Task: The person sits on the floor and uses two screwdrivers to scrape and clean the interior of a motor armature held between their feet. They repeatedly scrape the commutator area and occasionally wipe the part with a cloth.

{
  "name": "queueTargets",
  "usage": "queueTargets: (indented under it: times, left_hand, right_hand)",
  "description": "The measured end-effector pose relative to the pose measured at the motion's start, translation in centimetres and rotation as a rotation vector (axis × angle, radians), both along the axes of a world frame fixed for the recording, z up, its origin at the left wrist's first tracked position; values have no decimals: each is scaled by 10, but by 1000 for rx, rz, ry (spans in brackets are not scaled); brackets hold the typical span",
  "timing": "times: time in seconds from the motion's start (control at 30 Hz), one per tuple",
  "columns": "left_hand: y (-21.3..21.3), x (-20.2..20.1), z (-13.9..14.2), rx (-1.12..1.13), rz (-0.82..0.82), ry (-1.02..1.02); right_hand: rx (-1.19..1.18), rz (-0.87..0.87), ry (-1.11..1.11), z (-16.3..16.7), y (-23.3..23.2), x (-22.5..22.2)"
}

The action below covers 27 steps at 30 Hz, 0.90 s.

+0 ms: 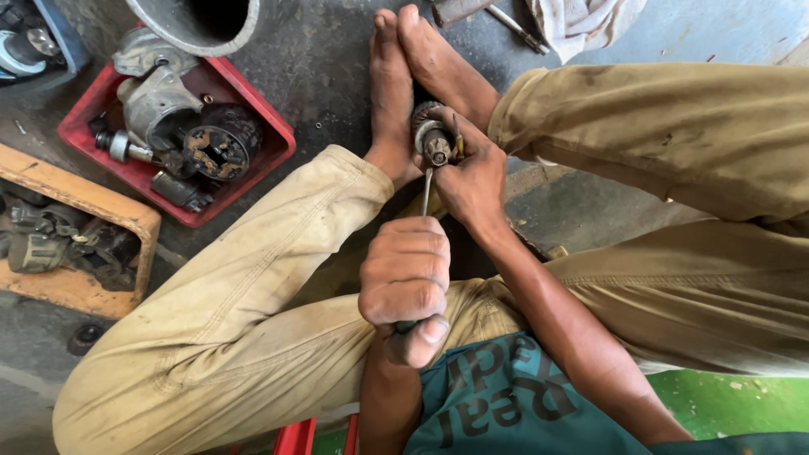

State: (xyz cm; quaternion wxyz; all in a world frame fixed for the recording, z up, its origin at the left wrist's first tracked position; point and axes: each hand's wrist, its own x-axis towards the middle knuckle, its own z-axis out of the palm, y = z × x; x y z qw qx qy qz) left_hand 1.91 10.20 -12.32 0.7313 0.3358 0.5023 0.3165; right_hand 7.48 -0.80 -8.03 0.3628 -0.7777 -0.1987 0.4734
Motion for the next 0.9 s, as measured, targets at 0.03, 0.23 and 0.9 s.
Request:
queueTargets:
  times: [0.03,0.23,0.9]
  left_hand:
    - [-8,-7,-33,49,-24,14]
    - [-22,-16,-90,136,-23,128]
    - [-17,-7,-48,96,-38,138]
  right_hand:
    - [-16,4,-14,0,0,-1]
    - [50,-84,-28,-6,1,-5]
    - [94,-80,-29,-23,-15,-11]
